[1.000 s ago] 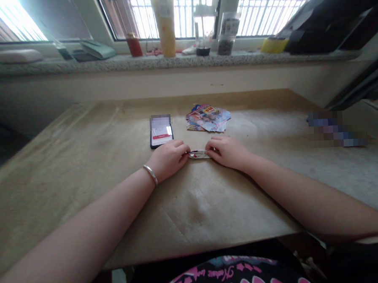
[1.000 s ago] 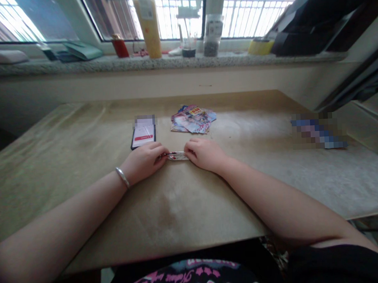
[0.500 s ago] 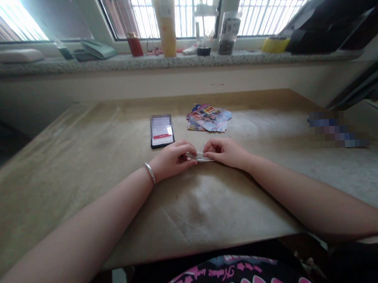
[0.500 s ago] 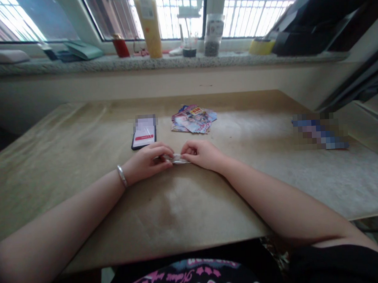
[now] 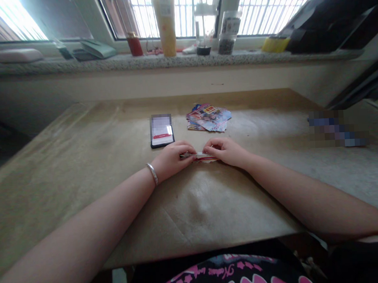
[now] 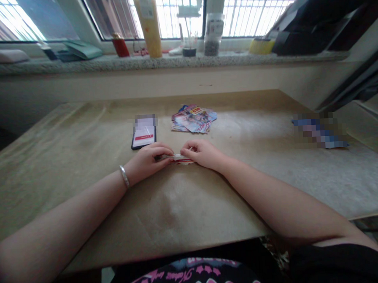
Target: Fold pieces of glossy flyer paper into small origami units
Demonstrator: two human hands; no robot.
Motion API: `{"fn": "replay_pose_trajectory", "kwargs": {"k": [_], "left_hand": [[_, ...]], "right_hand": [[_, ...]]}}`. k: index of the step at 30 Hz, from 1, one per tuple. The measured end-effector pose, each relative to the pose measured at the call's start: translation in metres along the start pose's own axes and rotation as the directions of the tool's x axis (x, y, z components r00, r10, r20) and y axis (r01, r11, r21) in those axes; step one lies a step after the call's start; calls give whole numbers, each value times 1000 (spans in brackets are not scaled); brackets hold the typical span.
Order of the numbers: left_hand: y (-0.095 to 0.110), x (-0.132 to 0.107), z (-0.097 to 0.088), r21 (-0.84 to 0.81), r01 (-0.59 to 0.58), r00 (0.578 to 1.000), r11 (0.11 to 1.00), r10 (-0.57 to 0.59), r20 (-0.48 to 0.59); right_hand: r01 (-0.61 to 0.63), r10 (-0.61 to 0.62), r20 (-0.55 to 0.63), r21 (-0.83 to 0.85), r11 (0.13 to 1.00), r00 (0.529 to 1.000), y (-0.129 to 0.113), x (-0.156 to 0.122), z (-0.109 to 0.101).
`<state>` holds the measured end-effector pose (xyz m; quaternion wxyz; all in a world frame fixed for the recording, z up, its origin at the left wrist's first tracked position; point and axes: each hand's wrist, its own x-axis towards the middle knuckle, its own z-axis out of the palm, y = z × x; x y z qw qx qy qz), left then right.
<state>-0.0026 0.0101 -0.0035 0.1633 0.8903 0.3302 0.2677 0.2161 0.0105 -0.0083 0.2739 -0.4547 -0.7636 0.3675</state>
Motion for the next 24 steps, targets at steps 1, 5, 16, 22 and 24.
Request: {"fn": "replay_pose_trajectory", "kwargs": {"k": [1,5,16,22,24], "left_hand": [[0,0,1,27,3,1000,1000,-3,-5],[-3,2,2,121,5,1000,993,-5,0],[-10,6,7,184,-5,1000,983,3,7],[-6,5,6,240,-125,992,963,117,47],[-4,4,5,267,-155,988,951,142,65]], "right_hand": [[25,-25,-15,-36,999,1000,-1,-1,1],[147,-159,-46,-206,968,986,-4,-2,3],[260,-351,-103,-487,834,931,-1,1,9],[256,-331,-14,-603,756,944,-7,-1,11],[262,-340,-1,-632,729,941,-8,-1,12]]}}
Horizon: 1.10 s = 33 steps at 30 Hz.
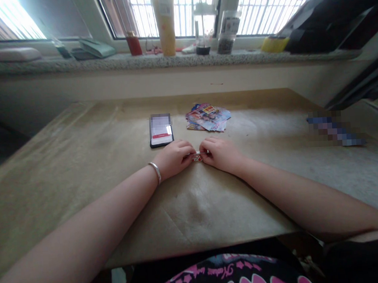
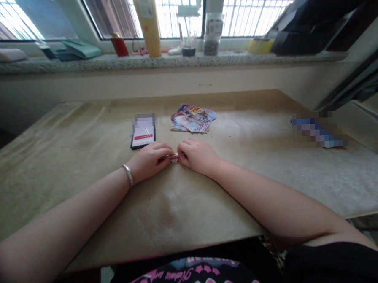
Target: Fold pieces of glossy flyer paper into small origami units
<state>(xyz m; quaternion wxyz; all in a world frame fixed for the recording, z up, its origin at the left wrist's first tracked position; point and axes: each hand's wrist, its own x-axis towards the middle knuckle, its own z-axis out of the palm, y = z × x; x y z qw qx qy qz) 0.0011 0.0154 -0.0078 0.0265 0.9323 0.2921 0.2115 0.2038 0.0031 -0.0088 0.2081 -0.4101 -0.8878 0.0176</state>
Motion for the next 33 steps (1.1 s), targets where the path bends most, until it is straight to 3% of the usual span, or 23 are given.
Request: {"fn": "replay_pose_trajectory", "kwargs": {"k": [9,19,25,33], "left_hand": [[4,1,-2,74,-27,1000,997,27,4],[4,1,-2,54,-27,1000,998,27,-11],[4,2,-3,77,-29,999,997,30,-15],[8,0,-8,117,-32,999,993,28,37]], "right_hand": [[103,-96,50,-185,977,994,-7,-2,-7],[32,-28,24,-184,982,999,-11,-1,-3],[136,-133,32,-316,939,991,-4,4,-5],[205,-188,95,-218,954,978,2,0,-12]]}}
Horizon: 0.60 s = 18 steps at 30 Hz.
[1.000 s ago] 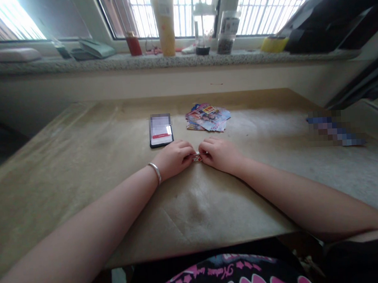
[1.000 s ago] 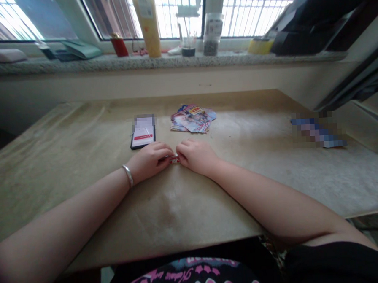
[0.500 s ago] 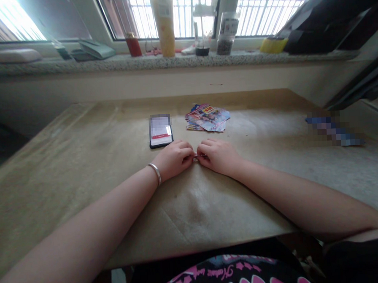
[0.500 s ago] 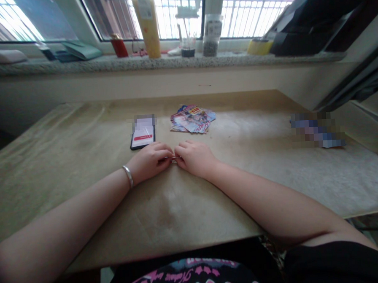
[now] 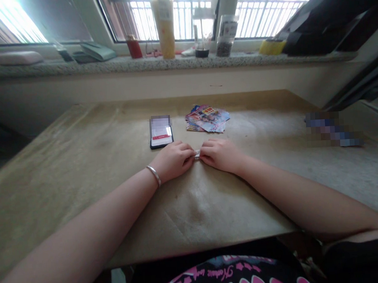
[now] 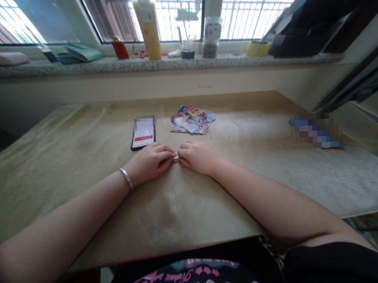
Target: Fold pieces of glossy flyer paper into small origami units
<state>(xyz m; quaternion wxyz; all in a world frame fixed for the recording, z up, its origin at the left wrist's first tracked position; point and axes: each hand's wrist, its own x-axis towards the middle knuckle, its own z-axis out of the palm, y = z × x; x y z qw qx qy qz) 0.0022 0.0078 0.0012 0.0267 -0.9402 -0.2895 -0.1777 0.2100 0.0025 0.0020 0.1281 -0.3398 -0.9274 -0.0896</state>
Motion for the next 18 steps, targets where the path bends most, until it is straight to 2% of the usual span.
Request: {"fn": "replay_pose_trajectory", "kwargs": {"k": [3,9,13,18], "left_hand": [[-1,0,-1,-26,6,1000,1000,-6,8],[-3,-1,-2,-75,11,1000,997,-9,26],[-2,-2,-2,-109,3,999,994,1,43],[-2,-4,0,-125,-1,1000,992,3,16]], "right_hand": [[4,-5,28,26,1000,1000,-1,-2,-2],[-17,19,51,-58,998,999,-4,-4,-5],[23,-22,9,-38,999,1000,4,-5,-2],[93,-88,-72,79,993,994,13,-5,6]]}}
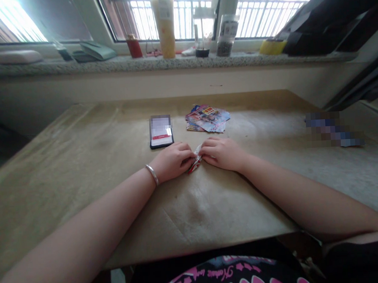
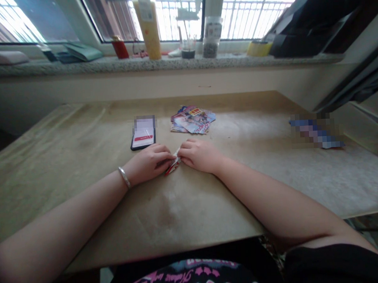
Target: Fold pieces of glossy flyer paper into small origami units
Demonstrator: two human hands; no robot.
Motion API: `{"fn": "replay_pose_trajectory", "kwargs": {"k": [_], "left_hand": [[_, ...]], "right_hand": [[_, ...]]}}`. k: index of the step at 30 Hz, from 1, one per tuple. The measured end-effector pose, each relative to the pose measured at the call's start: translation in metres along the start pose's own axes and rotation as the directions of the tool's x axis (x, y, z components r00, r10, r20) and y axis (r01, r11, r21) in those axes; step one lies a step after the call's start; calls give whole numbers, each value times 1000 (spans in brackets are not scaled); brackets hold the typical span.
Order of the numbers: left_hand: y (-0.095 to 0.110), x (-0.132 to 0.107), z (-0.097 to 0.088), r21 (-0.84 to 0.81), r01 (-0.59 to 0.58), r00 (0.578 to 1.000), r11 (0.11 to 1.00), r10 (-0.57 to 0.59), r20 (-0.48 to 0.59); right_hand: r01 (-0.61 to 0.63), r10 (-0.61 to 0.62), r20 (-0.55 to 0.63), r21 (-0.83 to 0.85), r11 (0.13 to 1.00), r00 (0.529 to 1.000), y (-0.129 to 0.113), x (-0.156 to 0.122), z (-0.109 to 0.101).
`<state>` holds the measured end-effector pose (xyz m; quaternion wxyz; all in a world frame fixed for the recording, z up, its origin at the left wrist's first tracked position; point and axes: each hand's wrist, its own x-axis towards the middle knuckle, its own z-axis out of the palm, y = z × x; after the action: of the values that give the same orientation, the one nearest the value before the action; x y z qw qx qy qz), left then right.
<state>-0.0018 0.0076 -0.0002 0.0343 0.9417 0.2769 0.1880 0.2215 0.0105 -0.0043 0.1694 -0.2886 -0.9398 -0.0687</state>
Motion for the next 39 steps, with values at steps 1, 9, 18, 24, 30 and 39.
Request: {"fn": "replay_pose_trajectory", "kwargs": {"k": [1,9,18,24,30,39], "left_hand": [[-1,0,1,-10,-3,1000,1000,3,-6],[-7,2,2,-9,-21,1000,1000,21,-7],[-2,4,-4,110,-37,999,993,35,26],[2,5,-7,151,-57,997,987,48,60],[1,3,-8,123,-55,997,991,47,68],[-2,1,-6,44,-72,996,996,69,57]], "right_hand": [[-4,4,-10,21,1000,1000,0,0,1],[72,-74,-25,-53,996,997,-2,3,3],[83,-90,-61,-119,989,994,-8,5,4],[83,-82,14,-58,995,997,-4,4,0],[106,-106,59,6,994,993,0,2,-5],[57,-50,85,-81,995,995,-3,-1,-9]]}}
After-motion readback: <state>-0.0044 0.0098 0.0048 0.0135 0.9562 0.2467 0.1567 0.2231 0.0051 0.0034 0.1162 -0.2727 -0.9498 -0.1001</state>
